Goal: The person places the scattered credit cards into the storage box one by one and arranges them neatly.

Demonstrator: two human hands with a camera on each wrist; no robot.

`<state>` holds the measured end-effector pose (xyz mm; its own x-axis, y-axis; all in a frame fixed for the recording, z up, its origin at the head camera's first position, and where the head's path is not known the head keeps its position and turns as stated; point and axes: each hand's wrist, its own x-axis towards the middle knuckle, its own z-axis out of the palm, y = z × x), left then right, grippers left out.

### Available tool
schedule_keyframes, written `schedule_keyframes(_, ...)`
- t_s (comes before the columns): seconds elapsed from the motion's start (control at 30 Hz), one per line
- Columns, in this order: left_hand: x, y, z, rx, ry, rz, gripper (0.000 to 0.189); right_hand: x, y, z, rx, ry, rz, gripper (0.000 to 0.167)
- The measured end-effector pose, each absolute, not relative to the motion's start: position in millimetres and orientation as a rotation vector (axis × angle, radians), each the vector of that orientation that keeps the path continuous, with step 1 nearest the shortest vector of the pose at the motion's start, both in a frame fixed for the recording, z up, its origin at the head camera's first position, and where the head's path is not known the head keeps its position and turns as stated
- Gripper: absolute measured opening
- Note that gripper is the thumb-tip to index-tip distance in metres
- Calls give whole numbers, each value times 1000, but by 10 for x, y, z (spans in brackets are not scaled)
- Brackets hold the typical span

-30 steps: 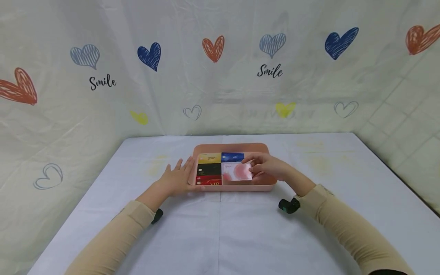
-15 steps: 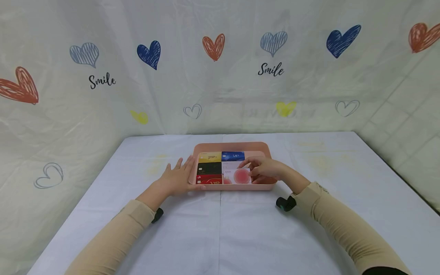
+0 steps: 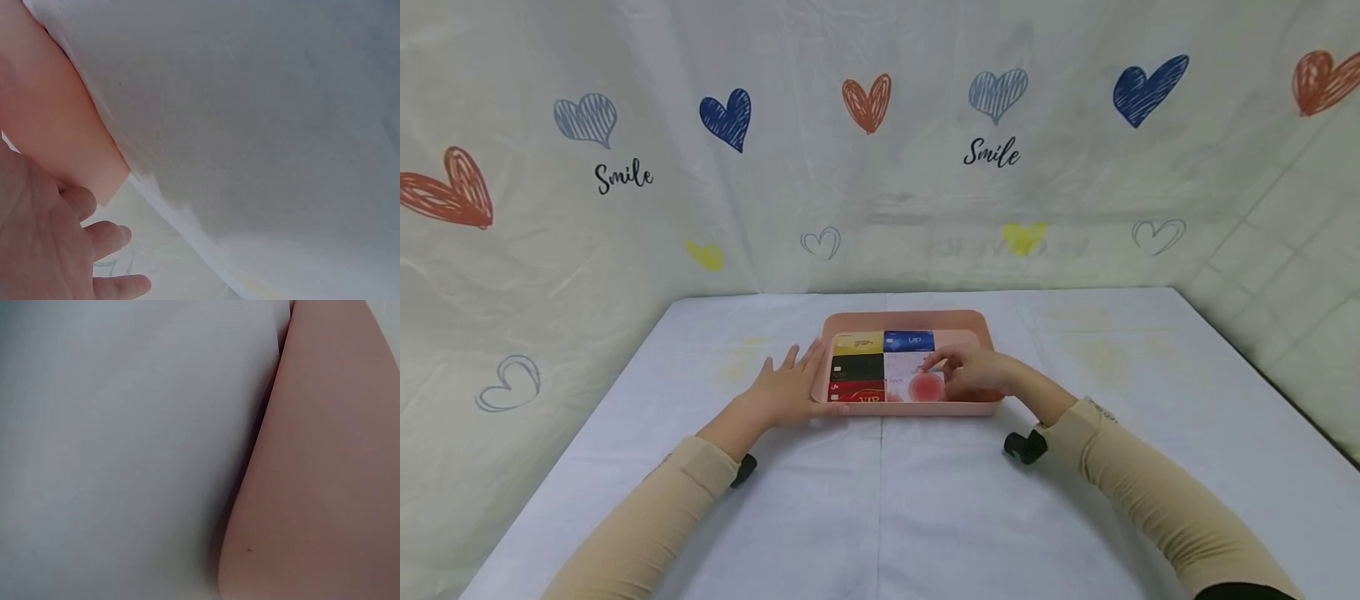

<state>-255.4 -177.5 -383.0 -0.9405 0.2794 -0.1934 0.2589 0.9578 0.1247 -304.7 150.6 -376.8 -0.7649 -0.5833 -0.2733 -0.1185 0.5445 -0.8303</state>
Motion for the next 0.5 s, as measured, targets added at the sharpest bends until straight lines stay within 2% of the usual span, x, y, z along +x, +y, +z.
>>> schedule_keyframes(0.5,-2541,-1770,-3808,404,2898,135,115,-3006,1489,-3790,-650,2421,-938,55)
